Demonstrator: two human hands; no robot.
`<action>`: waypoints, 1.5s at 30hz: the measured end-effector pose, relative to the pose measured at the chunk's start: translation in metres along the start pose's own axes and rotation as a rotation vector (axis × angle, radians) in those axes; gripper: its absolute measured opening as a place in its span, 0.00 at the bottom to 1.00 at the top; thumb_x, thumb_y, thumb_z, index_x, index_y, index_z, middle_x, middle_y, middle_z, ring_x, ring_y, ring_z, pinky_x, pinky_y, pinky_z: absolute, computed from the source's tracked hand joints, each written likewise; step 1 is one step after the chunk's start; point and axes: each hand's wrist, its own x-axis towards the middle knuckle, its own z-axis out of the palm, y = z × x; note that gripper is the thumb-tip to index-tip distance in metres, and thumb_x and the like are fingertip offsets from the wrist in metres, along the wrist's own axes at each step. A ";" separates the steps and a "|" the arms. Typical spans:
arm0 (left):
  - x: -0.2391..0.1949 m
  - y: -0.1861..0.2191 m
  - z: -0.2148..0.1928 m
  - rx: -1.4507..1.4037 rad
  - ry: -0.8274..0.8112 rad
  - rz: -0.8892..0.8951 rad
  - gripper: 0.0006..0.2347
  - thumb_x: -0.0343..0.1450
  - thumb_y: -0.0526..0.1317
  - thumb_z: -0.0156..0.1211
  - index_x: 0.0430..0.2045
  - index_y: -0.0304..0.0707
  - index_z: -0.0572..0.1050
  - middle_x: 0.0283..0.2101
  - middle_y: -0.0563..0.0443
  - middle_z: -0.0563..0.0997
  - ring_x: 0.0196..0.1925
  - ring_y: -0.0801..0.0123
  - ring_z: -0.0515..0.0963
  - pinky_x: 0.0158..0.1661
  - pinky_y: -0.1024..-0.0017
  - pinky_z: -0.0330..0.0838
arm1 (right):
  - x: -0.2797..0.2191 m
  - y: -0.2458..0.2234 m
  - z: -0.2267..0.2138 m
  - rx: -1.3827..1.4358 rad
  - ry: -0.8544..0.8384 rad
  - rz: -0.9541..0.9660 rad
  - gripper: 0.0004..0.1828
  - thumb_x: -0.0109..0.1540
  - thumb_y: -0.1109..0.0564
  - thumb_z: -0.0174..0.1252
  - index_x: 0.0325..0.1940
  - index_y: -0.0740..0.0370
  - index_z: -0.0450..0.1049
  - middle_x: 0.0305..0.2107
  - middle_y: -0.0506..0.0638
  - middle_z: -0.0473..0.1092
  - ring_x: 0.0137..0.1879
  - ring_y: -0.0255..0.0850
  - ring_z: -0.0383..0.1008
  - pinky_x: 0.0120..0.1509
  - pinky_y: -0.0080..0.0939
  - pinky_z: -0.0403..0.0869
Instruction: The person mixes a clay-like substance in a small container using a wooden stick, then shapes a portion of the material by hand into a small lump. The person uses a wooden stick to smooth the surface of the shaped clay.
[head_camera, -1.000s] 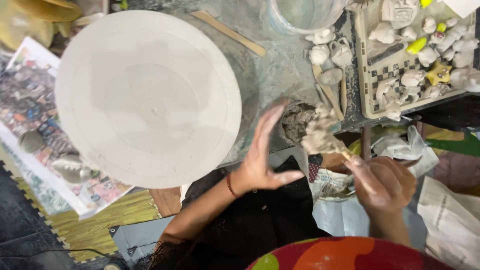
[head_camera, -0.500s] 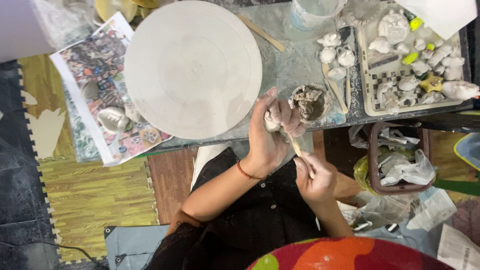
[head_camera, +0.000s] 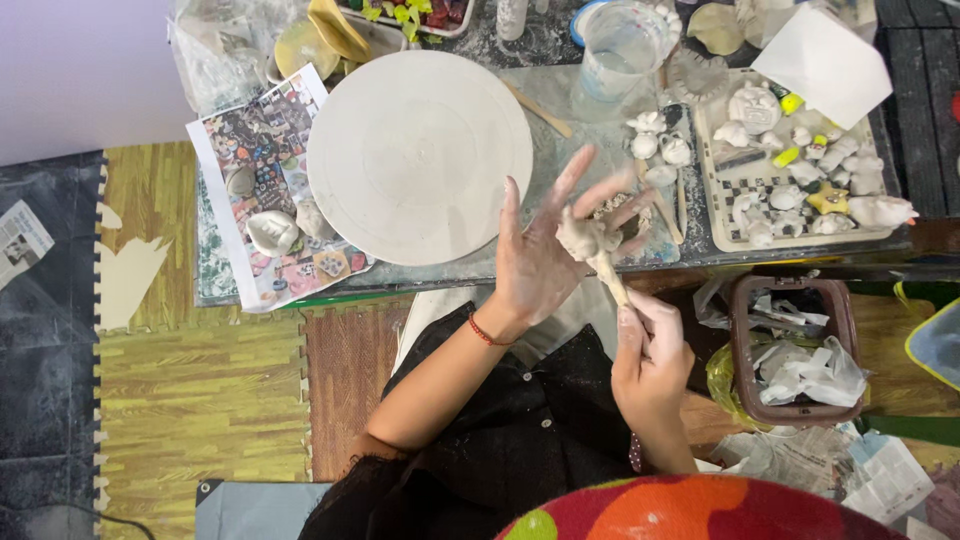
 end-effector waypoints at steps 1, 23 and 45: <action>0.000 0.004 0.003 0.074 -0.017 -0.017 0.31 0.73 0.65 0.25 0.68 0.55 0.61 0.63 0.46 0.74 0.66 0.50 0.73 0.66 0.44 0.63 | 0.001 -0.002 -0.006 -0.074 0.007 -0.128 0.11 0.72 0.63 0.54 0.57 0.71 0.69 0.41 0.59 0.75 0.42 0.38 0.77 0.46 0.35 0.74; -0.051 0.034 0.043 1.900 -0.621 0.503 0.15 0.68 0.42 0.72 0.47 0.42 0.78 0.45 0.50 0.82 0.44 0.59 0.85 0.47 0.65 0.81 | 0.106 -0.071 -0.107 -0.435 -0.734 -0.242 0.16 0.58 0.52 0.64 0.41 0.63 0.68 0.29 0.53 0.80 0.31 0.50 0.81 0.30 0.48 0.75; -0.074 0.028 0.039 1.862 -0.604 0.336 0.09 0.73 0.37 0.63 0.45 0.34 0.77 0.52 0.48 0.77 0.42 0.59 0.86 0.44 0.66 0.82 | 0.099 -0.062 -0.114 -0.576 -0.867 -0.341 0.19 0.57 0.48 0.67 0.51 0.52 0.81 0.17 0.56 0.75 0.17 0.50 0.74 0.22 0.50 0.71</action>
